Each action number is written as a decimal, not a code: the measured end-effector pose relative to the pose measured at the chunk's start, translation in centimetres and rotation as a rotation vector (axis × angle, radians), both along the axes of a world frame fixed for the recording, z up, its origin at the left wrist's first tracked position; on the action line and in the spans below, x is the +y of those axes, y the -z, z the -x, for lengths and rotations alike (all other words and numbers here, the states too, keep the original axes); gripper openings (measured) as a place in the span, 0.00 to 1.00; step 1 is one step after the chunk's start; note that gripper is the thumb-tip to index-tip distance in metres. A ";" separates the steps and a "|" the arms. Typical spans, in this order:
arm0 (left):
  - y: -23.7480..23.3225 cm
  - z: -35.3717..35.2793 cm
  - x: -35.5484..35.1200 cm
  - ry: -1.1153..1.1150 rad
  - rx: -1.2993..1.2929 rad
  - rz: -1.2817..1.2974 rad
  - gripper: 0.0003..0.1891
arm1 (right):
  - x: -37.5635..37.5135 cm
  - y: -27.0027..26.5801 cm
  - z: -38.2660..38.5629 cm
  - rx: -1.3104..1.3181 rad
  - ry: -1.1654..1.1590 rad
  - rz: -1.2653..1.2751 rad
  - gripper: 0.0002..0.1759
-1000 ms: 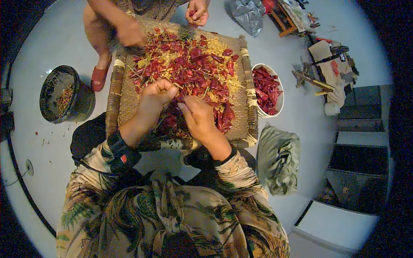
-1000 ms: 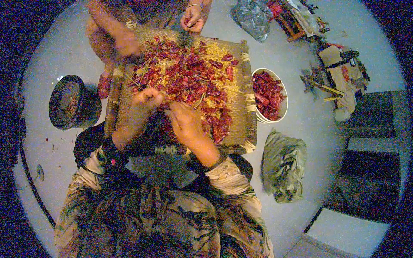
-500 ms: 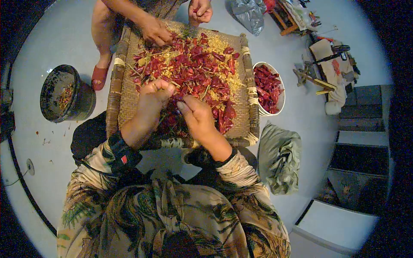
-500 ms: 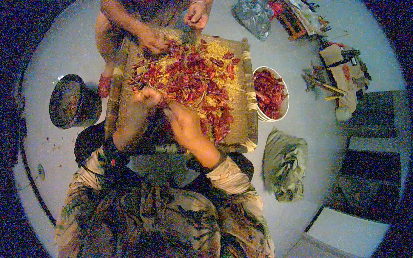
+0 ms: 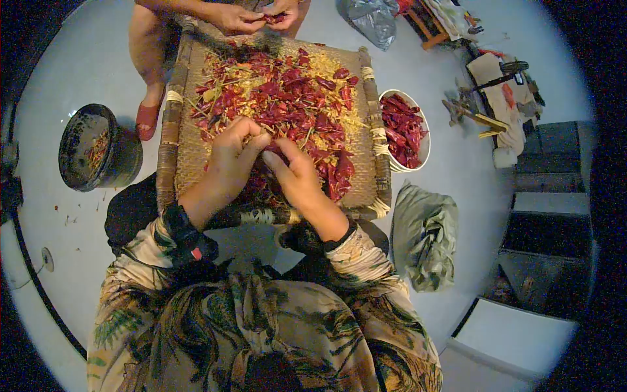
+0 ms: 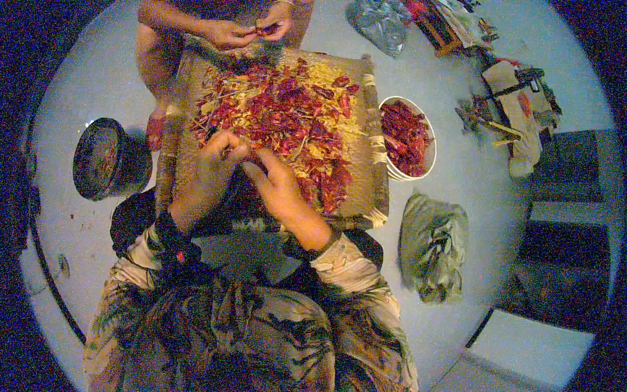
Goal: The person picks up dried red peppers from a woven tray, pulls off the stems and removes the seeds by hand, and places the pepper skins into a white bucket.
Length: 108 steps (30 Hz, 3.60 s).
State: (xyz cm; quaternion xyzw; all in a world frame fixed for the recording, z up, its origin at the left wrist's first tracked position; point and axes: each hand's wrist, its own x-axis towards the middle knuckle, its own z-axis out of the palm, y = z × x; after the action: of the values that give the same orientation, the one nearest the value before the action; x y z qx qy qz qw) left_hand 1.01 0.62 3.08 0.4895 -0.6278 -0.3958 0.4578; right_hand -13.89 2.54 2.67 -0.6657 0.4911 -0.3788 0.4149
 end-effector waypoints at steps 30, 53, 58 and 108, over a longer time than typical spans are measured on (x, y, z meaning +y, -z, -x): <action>0.9 -7.6 -2.8 0.159 1.144 -0.516 0.06 | -0.5 0.3 1.1 0.006 -0.077 0.244 0.08; 12.7 -46.4 0.7 -0.537 0.673 -0.416 0.39 | -3.5 6.5 3.0 -0.022 0.114 -0.226 0.14; 10.3 -44.3 1.4 -0.582 -0.076 -0.255 0.27 | -4.1 6.3 3.5 -0.085 0.149 -0.255 0.17; 4.3 0.9 -0.8 0.338 0.028 -0.084 0.05 | -11.4 8.4 18.0 -0.130 0.662 -0.006 0.16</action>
State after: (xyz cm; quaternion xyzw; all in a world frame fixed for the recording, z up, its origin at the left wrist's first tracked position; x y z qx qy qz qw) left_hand 0.09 -0.18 -1.19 0.3899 -0.6779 -0.4997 0.3726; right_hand -31.85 -8.84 -5.69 -0.4431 0.6544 -0.5332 0.3019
